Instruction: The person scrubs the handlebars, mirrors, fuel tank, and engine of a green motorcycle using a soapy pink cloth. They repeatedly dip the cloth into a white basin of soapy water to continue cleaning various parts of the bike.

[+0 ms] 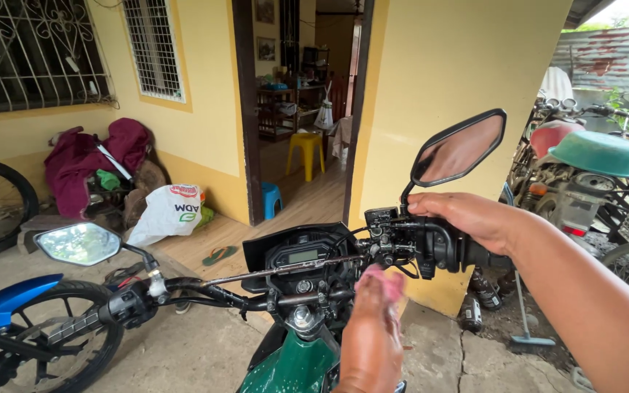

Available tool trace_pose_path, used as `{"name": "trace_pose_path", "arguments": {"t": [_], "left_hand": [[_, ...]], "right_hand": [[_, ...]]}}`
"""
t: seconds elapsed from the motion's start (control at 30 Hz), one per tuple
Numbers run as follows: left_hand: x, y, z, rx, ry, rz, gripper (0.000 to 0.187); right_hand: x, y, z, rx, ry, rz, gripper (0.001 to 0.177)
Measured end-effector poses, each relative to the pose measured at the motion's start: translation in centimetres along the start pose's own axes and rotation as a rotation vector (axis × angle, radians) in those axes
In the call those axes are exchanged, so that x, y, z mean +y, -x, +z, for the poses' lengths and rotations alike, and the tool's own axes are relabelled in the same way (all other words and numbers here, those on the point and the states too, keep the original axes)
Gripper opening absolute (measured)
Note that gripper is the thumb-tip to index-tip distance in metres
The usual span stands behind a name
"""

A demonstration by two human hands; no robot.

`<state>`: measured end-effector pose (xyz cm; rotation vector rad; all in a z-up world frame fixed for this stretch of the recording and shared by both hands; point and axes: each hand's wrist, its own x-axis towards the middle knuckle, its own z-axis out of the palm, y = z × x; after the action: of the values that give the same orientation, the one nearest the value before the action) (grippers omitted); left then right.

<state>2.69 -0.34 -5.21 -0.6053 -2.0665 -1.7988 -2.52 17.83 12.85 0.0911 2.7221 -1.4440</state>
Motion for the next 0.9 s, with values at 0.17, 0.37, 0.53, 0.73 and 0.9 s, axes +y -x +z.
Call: {"name": "trace_pose_path", "arguments": {"t": [0.17,0.37,0.53,0.73,0.9], "left_hand": [[3.7,-2.1,0.9,0.118,1.067,-0.594,0.044],[6.9,-5.7,2.1,0.335,1.470,-0.915,0.032],[6.1,-8.3,3.6,0.372,1.505,-1.024,0.030],[6.5,-9.9,4.1,0.344,1.443,-1.099,0.040],[7.8,-9.1,3.1,0.196,1.280,-1.165,0.061]], "right_hand": [[-0.2,0.4,1.2,0.111,0.246,-0.129,0.056],[-0.7,4.7,4.6,0.395,0.674,-0.148,0.046],[0.8,8.5,6.7,0.566,0.835,-0.582,0.061],[0.6,10.1,6.5,0.507,0.846,-0.570,0.073],[-1.1,11.0,3.9,0.412,0.698,-0.134,0.063]]}}
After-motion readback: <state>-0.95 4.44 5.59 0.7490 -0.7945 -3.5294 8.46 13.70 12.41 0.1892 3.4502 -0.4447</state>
